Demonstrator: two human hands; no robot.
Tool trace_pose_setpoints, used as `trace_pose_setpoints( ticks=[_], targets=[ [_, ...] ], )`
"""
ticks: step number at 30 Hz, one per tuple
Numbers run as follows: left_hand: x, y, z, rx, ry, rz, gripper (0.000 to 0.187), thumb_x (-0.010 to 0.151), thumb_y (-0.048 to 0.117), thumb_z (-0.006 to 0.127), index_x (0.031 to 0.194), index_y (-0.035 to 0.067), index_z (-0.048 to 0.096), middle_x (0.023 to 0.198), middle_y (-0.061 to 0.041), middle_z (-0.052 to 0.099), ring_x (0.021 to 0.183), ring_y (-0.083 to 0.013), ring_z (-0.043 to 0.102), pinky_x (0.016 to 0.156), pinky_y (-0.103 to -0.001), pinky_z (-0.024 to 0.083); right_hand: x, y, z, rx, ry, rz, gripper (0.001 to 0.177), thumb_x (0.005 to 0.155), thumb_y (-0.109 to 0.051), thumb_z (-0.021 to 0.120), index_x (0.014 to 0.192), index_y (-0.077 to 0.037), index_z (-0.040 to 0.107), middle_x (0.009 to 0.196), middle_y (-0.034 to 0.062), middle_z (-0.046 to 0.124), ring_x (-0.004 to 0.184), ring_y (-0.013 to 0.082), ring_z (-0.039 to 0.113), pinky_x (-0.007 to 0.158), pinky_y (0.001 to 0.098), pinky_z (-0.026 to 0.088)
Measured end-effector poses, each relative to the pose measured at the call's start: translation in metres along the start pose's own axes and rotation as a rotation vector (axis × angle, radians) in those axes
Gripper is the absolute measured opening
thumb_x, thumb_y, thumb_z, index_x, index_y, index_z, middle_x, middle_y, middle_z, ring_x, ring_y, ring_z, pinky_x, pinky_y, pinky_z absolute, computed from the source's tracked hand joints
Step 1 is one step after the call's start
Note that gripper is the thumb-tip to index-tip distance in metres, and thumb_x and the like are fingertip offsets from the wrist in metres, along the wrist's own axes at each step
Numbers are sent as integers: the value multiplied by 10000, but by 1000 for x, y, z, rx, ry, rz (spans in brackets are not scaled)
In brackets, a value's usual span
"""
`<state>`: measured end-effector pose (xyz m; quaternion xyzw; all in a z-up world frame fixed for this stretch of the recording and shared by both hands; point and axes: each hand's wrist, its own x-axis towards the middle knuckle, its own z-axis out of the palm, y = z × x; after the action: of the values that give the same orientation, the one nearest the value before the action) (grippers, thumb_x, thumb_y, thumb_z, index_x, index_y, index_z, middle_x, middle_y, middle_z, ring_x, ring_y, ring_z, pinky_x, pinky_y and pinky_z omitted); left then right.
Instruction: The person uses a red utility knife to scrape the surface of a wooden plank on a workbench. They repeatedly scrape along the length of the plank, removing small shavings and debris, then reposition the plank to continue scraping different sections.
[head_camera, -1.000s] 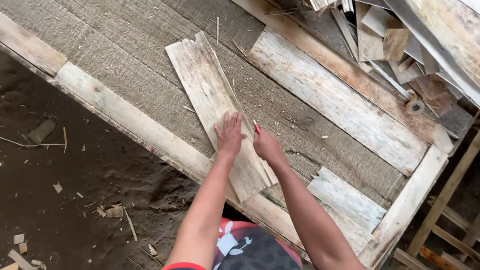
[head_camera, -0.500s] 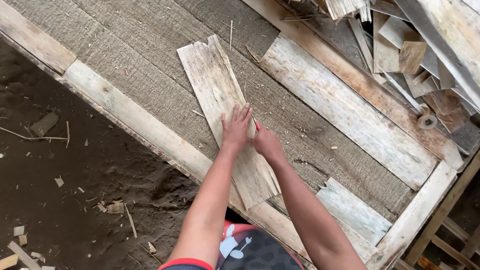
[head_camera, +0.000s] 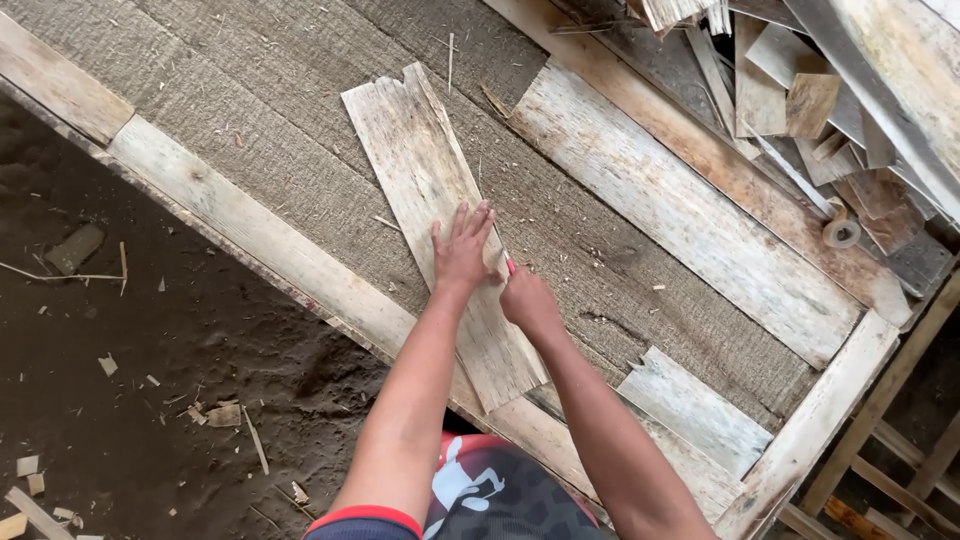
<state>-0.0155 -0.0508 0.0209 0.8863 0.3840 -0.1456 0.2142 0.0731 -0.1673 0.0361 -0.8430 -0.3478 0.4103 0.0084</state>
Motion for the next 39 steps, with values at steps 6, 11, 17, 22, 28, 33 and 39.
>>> trace_pose_setpoints(
  ticks=[6,11,17,22,28,33,39],
  targets=[
    [-1,5,-5,27,-21,-14,1208,652,574,873,1623,294,212,1718,129,92,1588,-200,34,1214,-687,158,-42,-2,-13,-8,2,6,436,1024,-250,297,1119,63,585,1066,350,701,1082,533,682,902,597,556],
    [-7,11,-9,36,-31,-29,1220,649,581,876,1625,296,202,1719,134,73,1590,-195,22,1226,-685,137,-61,10,-7,-9,-9,8,401,1001,-202,296,1117,53,584,1080,348,703,1077,527,687,903,599,555],
    [-25,27,-13,-16,-6,-40,1075,767,423,853,1625,284,220,1725,60,88,1585,-253,39,1215,-706,137,-54,22,6,-12,-8,6,394,992,-207,293,1132,45,561,1076,331,705,1072,529,687,893,602,556],
    [-46,34,-3,-88,-40,-16,815,930,245,715,1614,244,272,1732,6,90,1583,-325,67,1184,-753,142,-46,27,7,-26,22,-9,393,994,-214,303,1114,45,574,1047,321,714,1052,525,696,873,601,565],
    [-31,28,20,-74,-18,-32,809,939,270,701,1619,278,262,1731,44,61,1581,-321,66,1177,-761,161,-100,18,-20,11,36,-36,379,980,-142,307,1105,83,585,1054,368,694,1079,545,675,895,624,549],
    [-32,41,21,2,0,-88,770,963,261,679,1614,272,267,1730,18,76,1577,-345,63,1157,-786,145,-101,22,-18,-35,-16,10,374,998,-190,294,1103,45,565,1090,324,707,1079,516,691,902,585,561],
    [-74,65,20,-4,-98,-54,796,948,287,692,1612,316,253,1729,38,58,1577,-352,45,1127,-817,156,-86,40,-4,0,-12,-17,401,995,-203,312,1119,67,582,1076,340,702,1073,523,690,883,599,563]
  ],
)
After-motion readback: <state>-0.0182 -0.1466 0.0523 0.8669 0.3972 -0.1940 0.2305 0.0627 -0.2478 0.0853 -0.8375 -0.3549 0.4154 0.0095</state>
